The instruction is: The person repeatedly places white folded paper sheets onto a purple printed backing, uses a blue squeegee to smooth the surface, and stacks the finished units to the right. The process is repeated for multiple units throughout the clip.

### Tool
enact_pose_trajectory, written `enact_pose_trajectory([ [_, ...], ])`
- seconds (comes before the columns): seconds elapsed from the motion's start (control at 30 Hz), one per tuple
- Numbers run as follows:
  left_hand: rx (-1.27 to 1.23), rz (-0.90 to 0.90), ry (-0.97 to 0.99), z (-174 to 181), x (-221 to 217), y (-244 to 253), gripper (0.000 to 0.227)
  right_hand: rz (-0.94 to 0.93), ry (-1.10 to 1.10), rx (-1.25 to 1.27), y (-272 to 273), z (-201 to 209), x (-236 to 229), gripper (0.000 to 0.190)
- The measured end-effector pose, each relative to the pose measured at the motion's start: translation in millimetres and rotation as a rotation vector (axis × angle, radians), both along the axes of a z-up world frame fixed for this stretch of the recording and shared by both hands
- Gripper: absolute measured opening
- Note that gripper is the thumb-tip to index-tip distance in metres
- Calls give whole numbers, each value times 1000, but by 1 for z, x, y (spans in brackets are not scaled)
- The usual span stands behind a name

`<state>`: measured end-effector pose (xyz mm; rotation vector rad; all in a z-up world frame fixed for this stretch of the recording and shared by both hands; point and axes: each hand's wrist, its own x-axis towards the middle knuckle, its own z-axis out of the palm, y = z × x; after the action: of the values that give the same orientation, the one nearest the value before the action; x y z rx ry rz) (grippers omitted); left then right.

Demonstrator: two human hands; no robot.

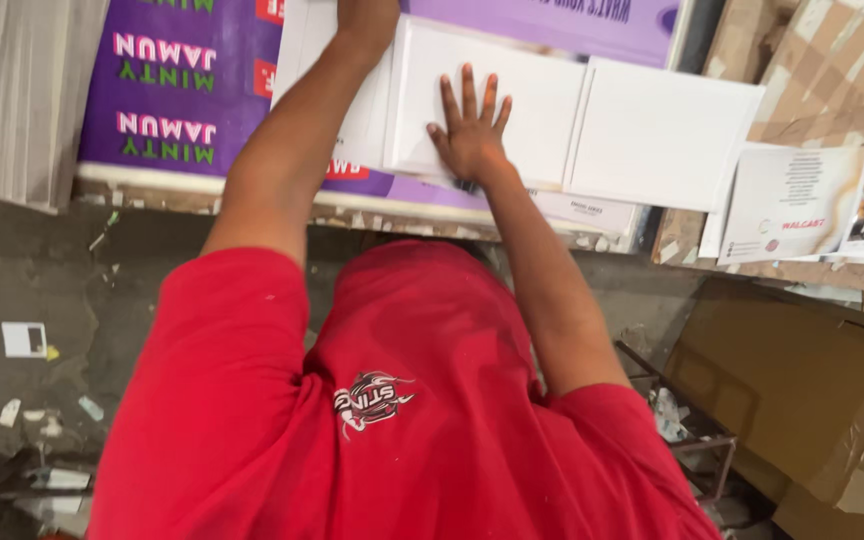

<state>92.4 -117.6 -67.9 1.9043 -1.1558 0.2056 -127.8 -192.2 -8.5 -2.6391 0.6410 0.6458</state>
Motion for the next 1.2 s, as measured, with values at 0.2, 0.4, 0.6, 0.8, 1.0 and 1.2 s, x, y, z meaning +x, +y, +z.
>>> enact_pose_trajectory([
  [0.2, 192, -215, -275, 15, -1, 18, 23, -36, 33, 25, -4, 2, 4, 77],
  [0.4, 195, -223, -232, 10, -19, 43, 26, -55, 22, 46, -3, -3, 6, 78],
  [0.6, 376, -234, -173, 11, -96, 121, 33, -41, 10, 37, -6, -11, 1, 78],
  [0.8, 430, -335, -38, 51, -158, 183, 36, -38, -9, 58, -7, -11, -1, 77],
  [1.0, 475, -315, 171, 53, -134, 163, 36, -29, -2, 79, -9, -11, 1, 79],
  [1.2, 469, -345, 85, 44, -61, 104, 24, -22, 14, 90, -14, -9, 1, 83],
])
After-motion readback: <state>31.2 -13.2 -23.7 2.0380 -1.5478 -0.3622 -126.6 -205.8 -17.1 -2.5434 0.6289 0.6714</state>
